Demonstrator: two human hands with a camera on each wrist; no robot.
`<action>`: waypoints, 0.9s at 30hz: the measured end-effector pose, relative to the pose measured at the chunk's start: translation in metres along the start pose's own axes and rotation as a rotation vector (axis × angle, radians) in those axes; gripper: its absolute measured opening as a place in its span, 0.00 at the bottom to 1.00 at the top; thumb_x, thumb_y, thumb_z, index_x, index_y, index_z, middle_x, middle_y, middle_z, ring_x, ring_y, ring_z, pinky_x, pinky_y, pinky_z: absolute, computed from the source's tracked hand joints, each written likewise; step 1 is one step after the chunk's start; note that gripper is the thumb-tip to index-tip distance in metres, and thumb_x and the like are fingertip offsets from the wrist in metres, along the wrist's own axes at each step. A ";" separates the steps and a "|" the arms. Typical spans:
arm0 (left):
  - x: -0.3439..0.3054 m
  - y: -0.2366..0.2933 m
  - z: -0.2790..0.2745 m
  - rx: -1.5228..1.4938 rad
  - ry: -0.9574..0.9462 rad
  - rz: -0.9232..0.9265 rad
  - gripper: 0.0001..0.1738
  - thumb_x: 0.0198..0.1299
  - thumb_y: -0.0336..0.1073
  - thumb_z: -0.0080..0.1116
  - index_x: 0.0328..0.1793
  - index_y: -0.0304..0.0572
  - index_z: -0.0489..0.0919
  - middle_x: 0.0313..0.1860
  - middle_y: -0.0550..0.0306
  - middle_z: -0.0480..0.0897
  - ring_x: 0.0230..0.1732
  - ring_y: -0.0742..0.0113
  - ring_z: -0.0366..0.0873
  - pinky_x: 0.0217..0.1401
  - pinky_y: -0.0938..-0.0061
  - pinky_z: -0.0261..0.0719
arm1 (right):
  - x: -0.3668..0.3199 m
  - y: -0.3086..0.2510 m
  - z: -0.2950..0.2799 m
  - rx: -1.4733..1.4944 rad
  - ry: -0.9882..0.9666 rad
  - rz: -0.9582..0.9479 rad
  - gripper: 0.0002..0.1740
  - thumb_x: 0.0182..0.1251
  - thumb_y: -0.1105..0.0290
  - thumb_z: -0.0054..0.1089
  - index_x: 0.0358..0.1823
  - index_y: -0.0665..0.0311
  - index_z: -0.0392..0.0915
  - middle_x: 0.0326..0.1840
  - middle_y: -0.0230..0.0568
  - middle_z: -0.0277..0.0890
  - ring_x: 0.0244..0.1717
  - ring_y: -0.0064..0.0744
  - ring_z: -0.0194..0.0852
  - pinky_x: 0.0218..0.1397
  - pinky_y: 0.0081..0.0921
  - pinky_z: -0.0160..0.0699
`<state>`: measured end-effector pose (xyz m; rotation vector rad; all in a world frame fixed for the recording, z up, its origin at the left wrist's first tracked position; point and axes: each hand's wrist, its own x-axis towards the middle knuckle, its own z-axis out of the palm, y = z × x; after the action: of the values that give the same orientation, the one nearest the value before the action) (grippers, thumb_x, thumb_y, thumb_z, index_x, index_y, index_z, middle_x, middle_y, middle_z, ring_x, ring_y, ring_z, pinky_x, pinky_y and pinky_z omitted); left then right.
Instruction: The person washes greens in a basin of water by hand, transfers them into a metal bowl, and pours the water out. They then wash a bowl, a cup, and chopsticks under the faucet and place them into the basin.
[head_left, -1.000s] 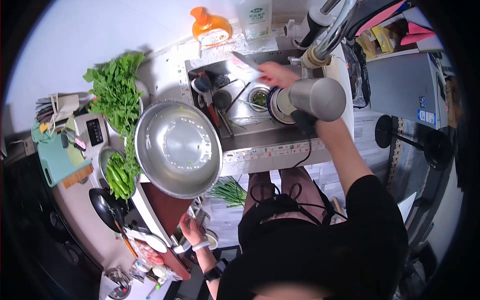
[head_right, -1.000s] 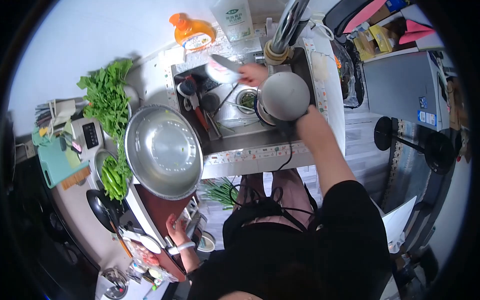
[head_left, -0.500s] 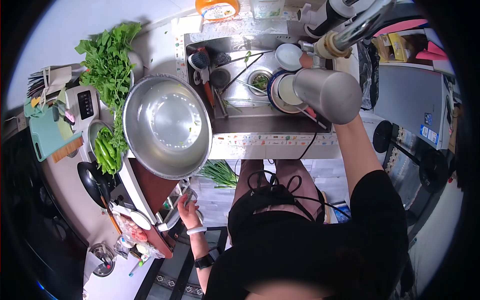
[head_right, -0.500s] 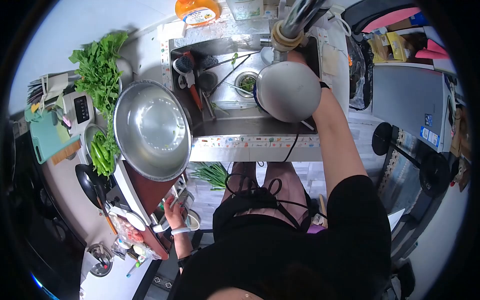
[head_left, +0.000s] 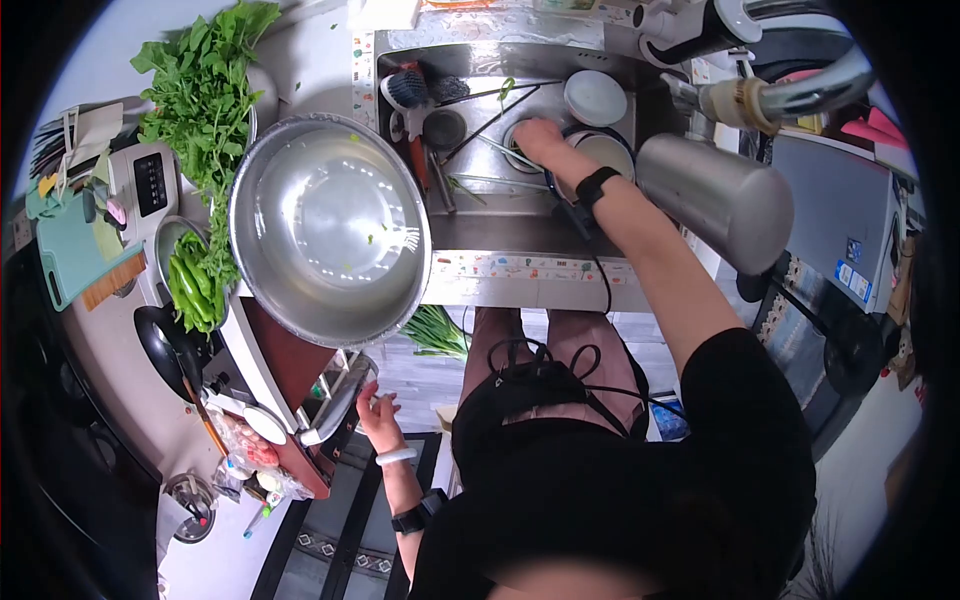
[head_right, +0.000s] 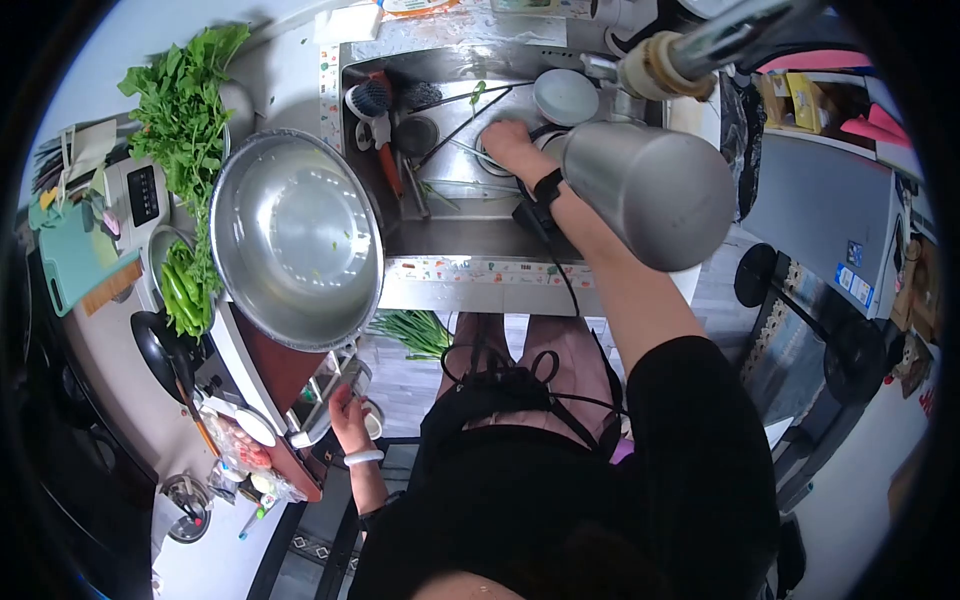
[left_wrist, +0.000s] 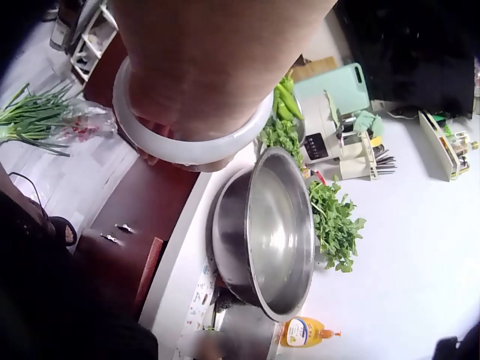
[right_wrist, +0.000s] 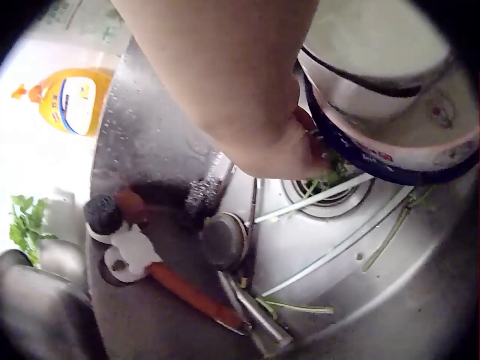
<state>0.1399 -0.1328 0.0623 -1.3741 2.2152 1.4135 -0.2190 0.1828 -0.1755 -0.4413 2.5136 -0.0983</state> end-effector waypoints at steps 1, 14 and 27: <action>-0.001 -0.008 -0.003 -0.008 0.010 -0.019 0.19 0.54 0.25 0.46 0.55 0.35 0.66 0.51 0.51 0.70 0.38 0.68 0.77 0.33 0.80 0.75 | 0.008 -0.001 0.010 -0.005 -0.043 0.014 0.12 0.53 0.73 0.47 0.36 0.61 0.79 0.41 0.43 0.77 0.44 0.40 0.76 0.44 0.34 0.76; 0.005 -0.011 -0.006 -0.016 0.015 -0.067 0.18 0.55 0.26 0.46 0.54 0.36 0.67 0.50 0.53 0.72 0.38 0.69 0.77 0.34 0.80 0.75 | 0.034 0.015 -0.034 0.170 0.395 -0.218 0.11 0.54 0.72 0.45 0.39 0.62 0.71 0.42 0.45 0.73 0.43 0.45 0.73 0.45 0.39 0.73; -0.004 -0.002 0.011 -0.003 0.020 -0.105 0.19 0.54 0.26 0.46 0.55 0.36 0.67 0.51 0.53 0.71 0.38 0.69 0.76 0.32 0.80 0.74 | 0.029 0.030 -0.045 0.103 0.387 -0.252 0.09 0.57 0.69 0.47 0.38 0.59 0.74 0.41 0.40 0.72 0.47 0.39 0.71 0.46 0.34 0.73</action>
<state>0.1400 -0.1224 0.0573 -1.4881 2.1204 1.3734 -0.2759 0.2001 -0.1584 -0.7559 2.7971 -0.4478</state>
